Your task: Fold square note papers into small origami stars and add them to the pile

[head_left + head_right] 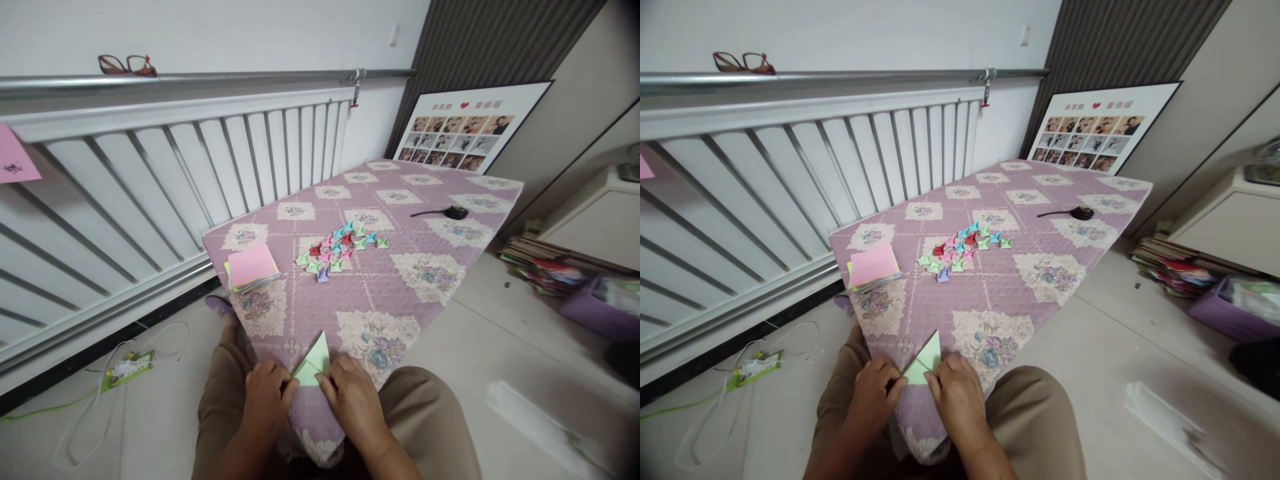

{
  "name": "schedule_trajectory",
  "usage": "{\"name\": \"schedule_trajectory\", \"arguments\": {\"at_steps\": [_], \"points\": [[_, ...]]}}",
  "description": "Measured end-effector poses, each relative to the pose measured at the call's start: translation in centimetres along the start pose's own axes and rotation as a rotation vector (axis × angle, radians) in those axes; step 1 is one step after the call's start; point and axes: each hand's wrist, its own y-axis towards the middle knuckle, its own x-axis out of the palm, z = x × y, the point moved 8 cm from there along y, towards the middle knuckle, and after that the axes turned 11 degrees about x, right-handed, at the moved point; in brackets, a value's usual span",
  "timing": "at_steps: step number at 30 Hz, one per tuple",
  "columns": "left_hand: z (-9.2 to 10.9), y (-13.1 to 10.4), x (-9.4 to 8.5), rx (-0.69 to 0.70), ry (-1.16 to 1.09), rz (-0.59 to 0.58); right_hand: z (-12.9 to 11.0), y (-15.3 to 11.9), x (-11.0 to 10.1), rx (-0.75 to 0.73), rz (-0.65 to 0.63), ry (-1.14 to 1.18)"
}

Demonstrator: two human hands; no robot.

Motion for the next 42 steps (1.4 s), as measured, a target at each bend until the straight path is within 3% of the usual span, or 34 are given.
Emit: {"name": "schedule_trajectory", "arguments": {"at_steps": [16,19,23,25,31,35,42], "points": [[-0.2,0.7,-0.2,-0.061,0.124,-0.059,0.2,0.1,0.0,0.008,0.069,0.0],[1.2,0.8,-0.1,0.08,0.159,-0.05,0.3,0.1,0.1,0.016,0.058,-0.002],[3.7,0.3,1.8,0.399,0.193,-0.119,0.4,0.1,0.3,0.013,0.03,0.0],[3.9,-0.1,2.5,0.458,0.219,-0.154,0.5,0.1,0.3,0.016,0.035,0.009],[2.6,-1.1,2.0,0.391,0.281,-0.173,1.0,-0.3,-0.7,0.055,0.15,-0.048],[1.5,-2.1,1.4,0.314,0.293,-0.116,0.9,-0.8,-0.9,0.104,0.15,-0.09],[0.6,-4.6,2.5,0.294,0.399,0.074,0.9,-1.1,-0.8,0.17,0.114,-0.015]]}}
